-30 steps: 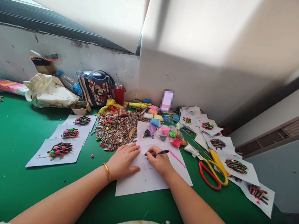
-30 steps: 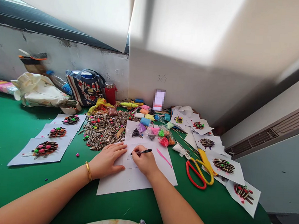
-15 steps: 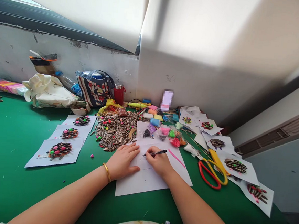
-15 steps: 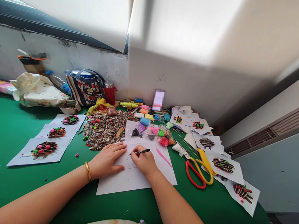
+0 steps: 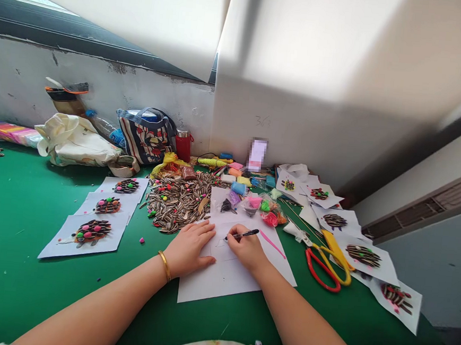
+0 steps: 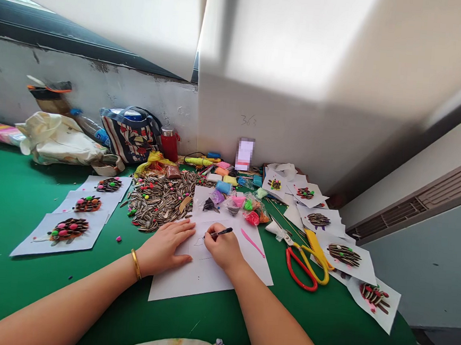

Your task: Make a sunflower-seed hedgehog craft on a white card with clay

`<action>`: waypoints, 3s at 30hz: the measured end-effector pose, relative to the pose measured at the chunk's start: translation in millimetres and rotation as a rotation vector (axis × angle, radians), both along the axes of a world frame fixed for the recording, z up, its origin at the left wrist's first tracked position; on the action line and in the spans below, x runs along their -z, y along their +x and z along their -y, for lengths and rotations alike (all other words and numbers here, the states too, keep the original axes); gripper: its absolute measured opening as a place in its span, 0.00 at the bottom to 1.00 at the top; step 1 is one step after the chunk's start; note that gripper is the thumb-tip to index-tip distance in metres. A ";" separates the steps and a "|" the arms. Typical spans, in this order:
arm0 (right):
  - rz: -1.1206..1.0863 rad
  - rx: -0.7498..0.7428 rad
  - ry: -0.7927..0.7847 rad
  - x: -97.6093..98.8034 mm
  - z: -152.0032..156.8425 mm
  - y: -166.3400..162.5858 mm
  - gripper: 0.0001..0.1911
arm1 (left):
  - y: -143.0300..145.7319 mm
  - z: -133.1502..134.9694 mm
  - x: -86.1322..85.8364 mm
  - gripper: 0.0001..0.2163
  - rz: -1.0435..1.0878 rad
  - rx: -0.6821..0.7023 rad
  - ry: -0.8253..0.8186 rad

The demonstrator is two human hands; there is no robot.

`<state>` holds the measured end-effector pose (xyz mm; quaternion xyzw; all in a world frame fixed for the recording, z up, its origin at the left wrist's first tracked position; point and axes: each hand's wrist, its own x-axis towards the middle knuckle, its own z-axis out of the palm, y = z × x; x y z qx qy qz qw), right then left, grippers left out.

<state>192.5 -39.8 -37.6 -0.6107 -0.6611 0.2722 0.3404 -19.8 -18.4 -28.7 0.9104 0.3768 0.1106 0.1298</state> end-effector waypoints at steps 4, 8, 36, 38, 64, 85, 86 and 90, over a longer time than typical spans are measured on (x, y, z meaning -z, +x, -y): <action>-0.009 0.000 0.003 -0.1 -0.1 0.3 0.05 | -0.2 -0.7 0.3 0.32 0.000 0.002 0.001; -0.010 0.004 0.012 -1.3 0.5 -0.2 0.05 | 0.3 -0.6 -0.6 0.32 -0.002 0.000 -0.003; -0.121 -0.031 0.046 0.6 -0.4 0.9 0.06 | 2.5 2.3 -0.2 0.29 0.008 -0.022 0.006; -0.123 -0.062 0.036 2.1 -0.5 0.1 0.07 | 3.8 3.6 -0.6 0.28 0.000 -0.040 0.013; -0.068 -0.020 0.061 4.1 -5.7 4.3 0.07 | 4.9 3.6 2.7 0.29 -0.037 -0.049 0.038; 0.238 0.247 -0.044 -15.2 -3.3 23.0 0.04 | 4.9 2.8 2.4 0.29 -0.015 -0.051 0.015; 0.251 0.250 -0.049 -15.9 -3.1 23.4 0.04 | 5.1 3.0 1.9 0.29 -0.016 -0.052 0.013; 0.269 0.236 -0.078 -18.0 -2.2 24.7 0.04 | 5.5 3.4 0.2 0.29 -0.021 -0.055 0.007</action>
